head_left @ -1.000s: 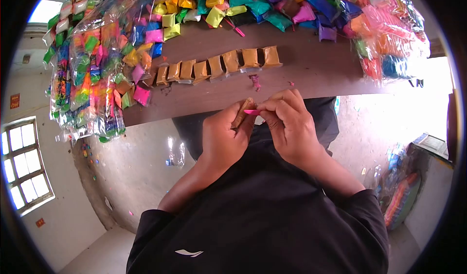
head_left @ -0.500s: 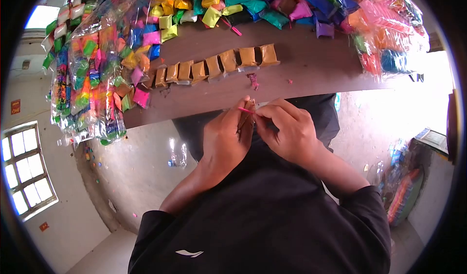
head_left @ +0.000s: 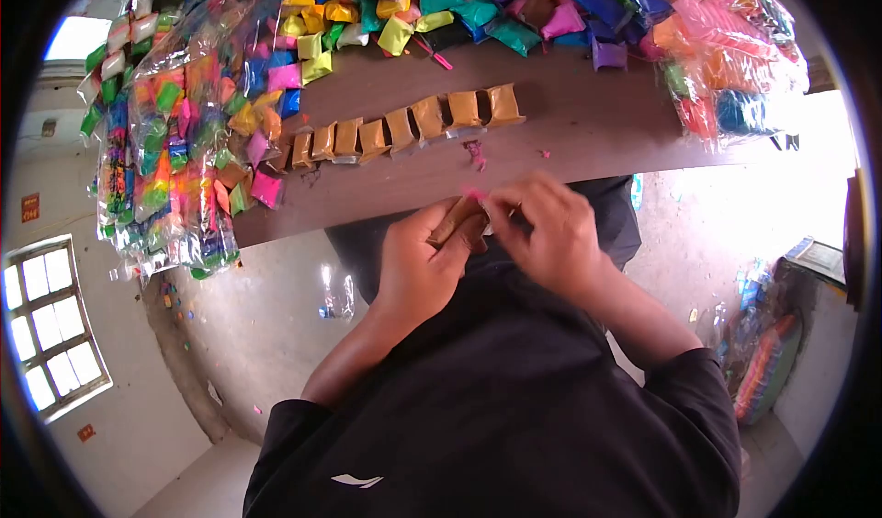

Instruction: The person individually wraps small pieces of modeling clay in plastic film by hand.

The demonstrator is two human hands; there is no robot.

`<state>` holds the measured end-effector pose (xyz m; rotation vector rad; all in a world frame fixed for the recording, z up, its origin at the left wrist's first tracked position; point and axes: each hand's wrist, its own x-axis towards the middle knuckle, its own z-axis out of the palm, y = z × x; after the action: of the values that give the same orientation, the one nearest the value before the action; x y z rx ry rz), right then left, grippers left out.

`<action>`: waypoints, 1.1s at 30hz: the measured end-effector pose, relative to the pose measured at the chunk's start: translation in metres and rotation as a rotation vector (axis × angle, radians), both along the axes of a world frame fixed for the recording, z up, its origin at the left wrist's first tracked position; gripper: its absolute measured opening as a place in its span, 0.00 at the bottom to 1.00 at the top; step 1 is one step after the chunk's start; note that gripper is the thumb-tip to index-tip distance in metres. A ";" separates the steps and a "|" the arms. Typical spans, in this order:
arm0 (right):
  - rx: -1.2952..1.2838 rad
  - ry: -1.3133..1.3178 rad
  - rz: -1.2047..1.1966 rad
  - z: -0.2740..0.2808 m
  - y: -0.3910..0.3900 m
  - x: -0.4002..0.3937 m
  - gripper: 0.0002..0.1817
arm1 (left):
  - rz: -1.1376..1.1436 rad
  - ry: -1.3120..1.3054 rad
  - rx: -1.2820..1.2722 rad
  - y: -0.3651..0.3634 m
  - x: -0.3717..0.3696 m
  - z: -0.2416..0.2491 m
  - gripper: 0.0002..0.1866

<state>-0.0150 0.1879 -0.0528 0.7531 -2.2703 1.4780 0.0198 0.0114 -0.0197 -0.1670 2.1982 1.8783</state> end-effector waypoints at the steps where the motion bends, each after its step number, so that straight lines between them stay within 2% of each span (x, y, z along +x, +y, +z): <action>1: 0.056 -0.049 -0.065 -0.001 0.006 -0.006 0.10 | -0.002 0.000 0.002 -0.002 0.000 0.001 0.13; 3: 0.109 -0.097 -0.129 0.003 0.009 -0.008 0.09 | -0.053 -0.071 -0.013 -0.009 -0.001 0.003 0.11; 5: -0.004 0.021 0.075 0.008 0.005 0.000 0.09 | -0.048 -0.048 0.009 -0.010 0.002 0.000 0.12; 7: 0.016 0.010 0.059 0.003 0.005 -0.002 0.08 | -0.055 -0.021 0.036 -0.010 0.000 -0.001 0.12; 9: 0.074 -0.141 -0.107 -0.003 0.012 -0.012 0.09 | -0.087 -0.075 0.105 -0.014 -0.001 0.001 0.13; 10: 0.075 -0.202 -0.056 0.005 0.016 -0.010 0.08 | -0.087 -0.073 0.103 -0.017 -0.003 0.001 0.13; 11: 0.073 -0.201 -0.053 0.006 0.013 -0.007 0.08 | -0.116 -0.126 0.188 -0.019 -0.004 -0.001 0.14; 13: -0.118 -0.119 0.075 0.006 0.006 -0.001 0.06 | -0.146 -0.184 0.272 -0.025 -0.002 -0.006 0.14; 15: -0.096 -0.181 0.035 0.006 0.008 -0.004 0.05 | -0.184 -0.240 0.501 -0.028 -0.005 -0.014 0.17; 17: -0.111 -0.456 -0.084 0.004 0.010 -0.011 0.04 | -0.198 -0.272 0.556 -0.031 -0.006 -0.014 0.18; 19: -0.116 -0.385 -0.050 0.014 0.012 -0.005 0.04 | -0.200 -0.304 0.610 -0.033 -0.005 -0.017 0.18; 21: -0.237 -0.310 0.118 0.015 0.010 -0.002 0.05 | -0.242 -0.306 0.825 -0.036 -0.004 -0.026 0.19; 22: -0.207 -0.351 0.130 0.013 0.010 -0.003 0.06 | -0.244 -0.306 0.824 -0.035 -0.004 -0.028 0.19; 24: -0.168 -0.404 0.050 0.006 0.007 -0.007 0.05 | -0.257 -0.323 1.005 -0.032 -0.004 -0.030 0.19; 26: -0.129 -0.461 -0.028 0.004 0.004 -0.007 0.04 | -0.301 -0.292 1.056 -0.034 -0.005 -0.041 0.19; 28: -0.684 -0.844 0.175 0.007 0.003 -0.003 0.05 | -0.336 -0.261 1.105 -0.035 -0.003 -0.045 0.21; 29: -0.686 -0.846 0.177 0.012 0.000 -0.001 0.05 | -0.301 -0.286 1.088 -0.035 -0.002 -0.046 0.21; 31: -0.858 -1.005 0.372 0.023 -0.003 0.000 0.08 | -0.273 -0.311 1.071 -0.034 -0.003 -0.047 0.21; 33: -0.792 -1.056 0.373 0.021 -0.002 0.000 0.08 | -0.248 -0.311 1.024 -0.033 -0.002 -0.047 0.22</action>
<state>-0.0146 0.1860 -0.0321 0.1087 -1.7430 3.2104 0.0173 -0.0213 -0.0668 0.0120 0.8362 2.3468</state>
